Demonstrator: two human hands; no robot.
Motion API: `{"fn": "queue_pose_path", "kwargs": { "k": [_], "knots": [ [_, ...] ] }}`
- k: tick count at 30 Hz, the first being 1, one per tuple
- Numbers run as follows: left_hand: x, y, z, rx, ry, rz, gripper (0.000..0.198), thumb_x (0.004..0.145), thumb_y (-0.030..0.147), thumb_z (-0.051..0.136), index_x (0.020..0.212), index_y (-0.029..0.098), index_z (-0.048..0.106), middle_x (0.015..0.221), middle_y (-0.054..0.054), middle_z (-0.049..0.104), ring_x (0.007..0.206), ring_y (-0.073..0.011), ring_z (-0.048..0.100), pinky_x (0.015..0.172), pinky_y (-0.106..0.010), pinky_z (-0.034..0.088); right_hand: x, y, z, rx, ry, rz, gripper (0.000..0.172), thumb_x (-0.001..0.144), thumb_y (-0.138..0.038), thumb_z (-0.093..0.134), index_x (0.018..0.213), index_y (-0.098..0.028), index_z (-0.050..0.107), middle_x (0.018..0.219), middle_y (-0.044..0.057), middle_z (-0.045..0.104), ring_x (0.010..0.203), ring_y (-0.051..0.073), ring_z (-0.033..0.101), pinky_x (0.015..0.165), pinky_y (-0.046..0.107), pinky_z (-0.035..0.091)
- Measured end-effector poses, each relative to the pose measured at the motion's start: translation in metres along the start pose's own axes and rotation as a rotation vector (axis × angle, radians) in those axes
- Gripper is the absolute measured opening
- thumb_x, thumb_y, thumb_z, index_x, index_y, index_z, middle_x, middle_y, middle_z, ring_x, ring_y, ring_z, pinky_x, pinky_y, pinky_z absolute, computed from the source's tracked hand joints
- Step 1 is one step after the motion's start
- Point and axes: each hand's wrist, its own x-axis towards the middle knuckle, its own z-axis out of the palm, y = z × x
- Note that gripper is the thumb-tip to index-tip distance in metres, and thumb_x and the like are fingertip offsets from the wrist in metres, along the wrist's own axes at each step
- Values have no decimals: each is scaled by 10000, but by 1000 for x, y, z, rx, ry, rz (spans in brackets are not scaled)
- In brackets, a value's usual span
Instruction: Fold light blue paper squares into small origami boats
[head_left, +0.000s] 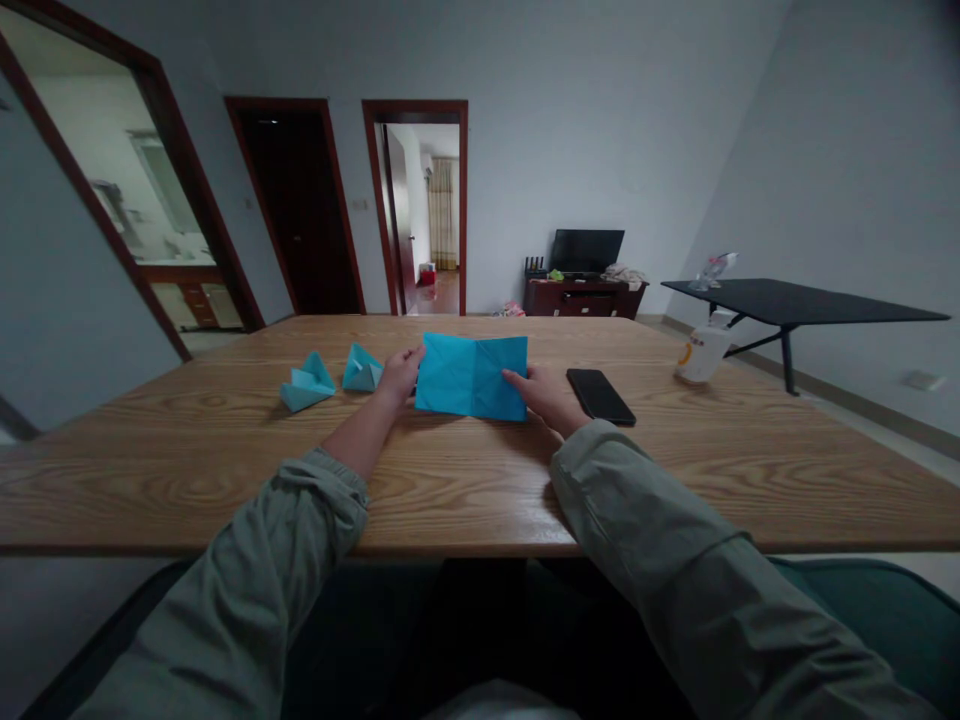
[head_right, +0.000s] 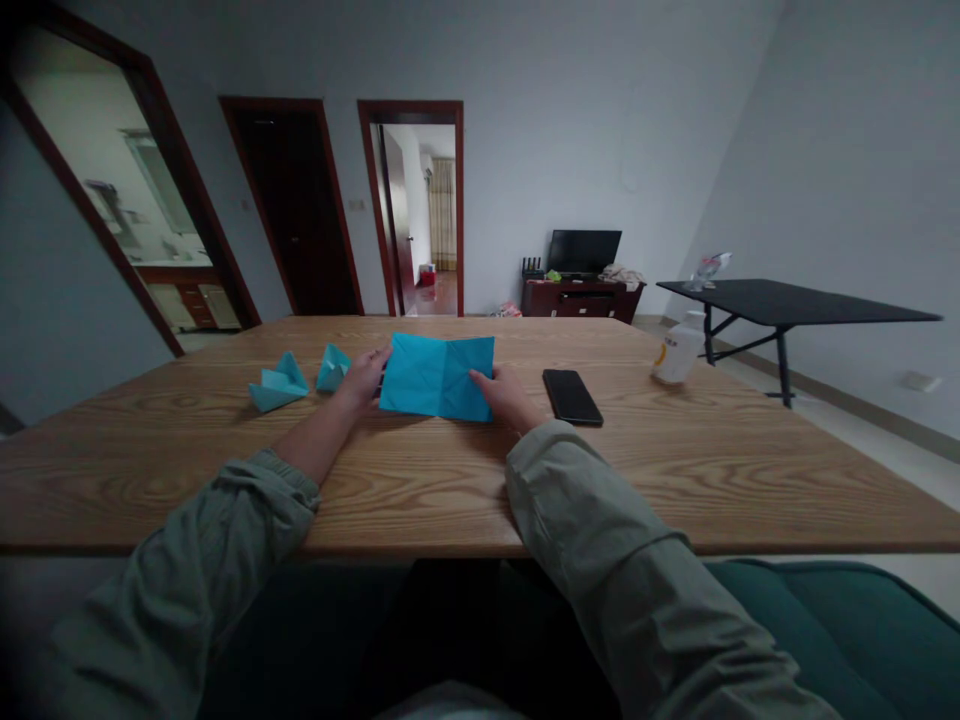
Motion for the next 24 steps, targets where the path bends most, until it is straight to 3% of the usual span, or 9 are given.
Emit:
{"fn": "queue_pose_path", "kwargs": {
  "k": [5,11,16,24],
  "knots": [
    [-1,-10,-3,297,-193,126,483,665,426,727,1051,156,619,1014,-84,692,895,-212,635,765,-292,489,1,5,-5,-355,1,-53,271,875,-306,539,1031,-134,680,1028,95,720,856,200,663,751,279,519],
    [-13,-7,-5,743,-349,225,437,706,268,671,1130,213,583,1056,-57,691,896,-208,652,799,-291,495,-6,10,-10,-865,7,-198,386,815,-213,560,1195,-178,617,1132,103,682,1000,249,624,868,299,453],
    [-17,-7,-2,796,-431,320,497,707,261,664,1189,203,555,1142,-66,661,904,-200,654,804,-290,504,-5,12,-9,-1038,-22,-196,414,844,-222,514,1251,-195,583,1196,121,651,1079,272,596,937,329,413],
    [-13,-18,0,731,-455,277,781,672,251,686,1393,197,391,1315,-107,573,1093,-229,609,901,-292,478,-6,10,-6,-1094,-83,-256,434,851,-254,503,1273,-192,583,1181,130,657,1070,278,598,947,341,408]
  ]
}}
